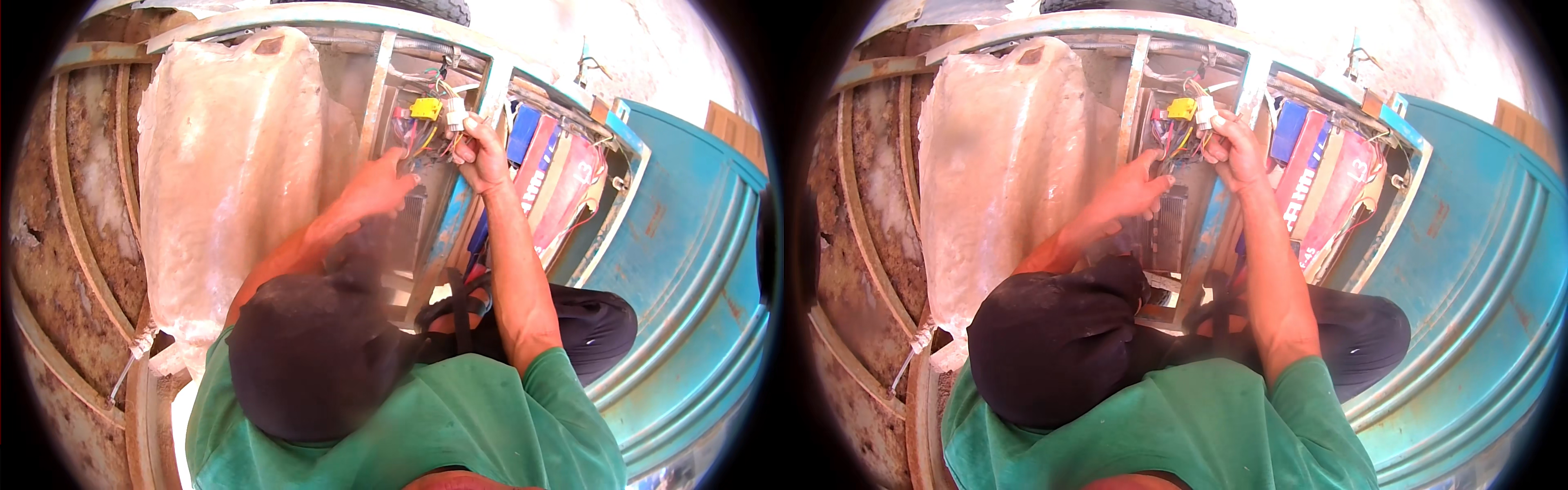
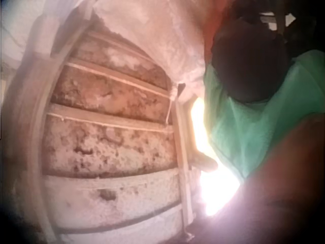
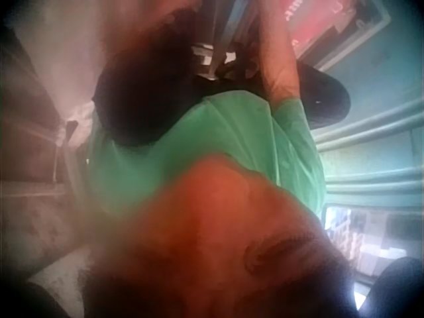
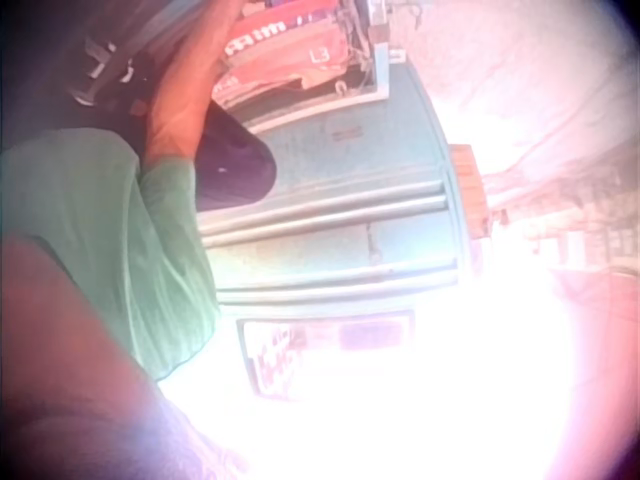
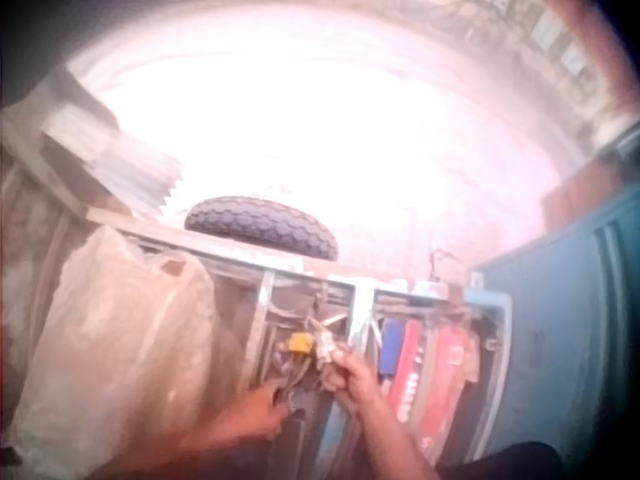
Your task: The person works on the wiring and electrical components of a vehicle, handling wires and connectors by hand inside an open compartment.
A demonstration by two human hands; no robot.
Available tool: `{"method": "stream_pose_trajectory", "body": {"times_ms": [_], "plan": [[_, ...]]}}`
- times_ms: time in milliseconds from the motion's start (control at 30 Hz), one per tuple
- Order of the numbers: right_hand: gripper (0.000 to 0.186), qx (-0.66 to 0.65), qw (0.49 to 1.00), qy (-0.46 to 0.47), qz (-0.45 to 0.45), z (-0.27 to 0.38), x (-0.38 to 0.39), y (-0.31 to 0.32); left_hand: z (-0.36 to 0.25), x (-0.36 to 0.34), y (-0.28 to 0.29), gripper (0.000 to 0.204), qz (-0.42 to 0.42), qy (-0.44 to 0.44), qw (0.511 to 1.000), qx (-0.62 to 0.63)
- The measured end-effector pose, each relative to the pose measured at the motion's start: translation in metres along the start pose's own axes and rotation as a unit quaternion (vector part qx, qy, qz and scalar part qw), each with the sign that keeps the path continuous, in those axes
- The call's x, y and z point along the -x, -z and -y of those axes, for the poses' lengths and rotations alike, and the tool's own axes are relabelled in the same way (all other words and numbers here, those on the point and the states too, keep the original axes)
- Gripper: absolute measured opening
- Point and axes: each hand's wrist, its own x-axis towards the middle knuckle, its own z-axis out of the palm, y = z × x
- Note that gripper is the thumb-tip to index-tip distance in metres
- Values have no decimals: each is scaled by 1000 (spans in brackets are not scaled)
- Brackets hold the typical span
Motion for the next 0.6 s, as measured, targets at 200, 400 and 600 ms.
{"method": "stream_pose_trajectory", "body": {"times_ms": [200, 400, 600], "plan": [[27, 0, 1000, 3, 1, 0, -1, -4, 2, 2, -5, 82, 57, 0, 992, 110], [29, -4, 1000, -2, -8, -2, -2, -6, 6, -21, -6, 86, 88, -41, 953, 288], [30, -6, 1000, -3, -24, -1, 0, -5, 13, -13, -3, 84, 107, -38, 974, 198]]}}
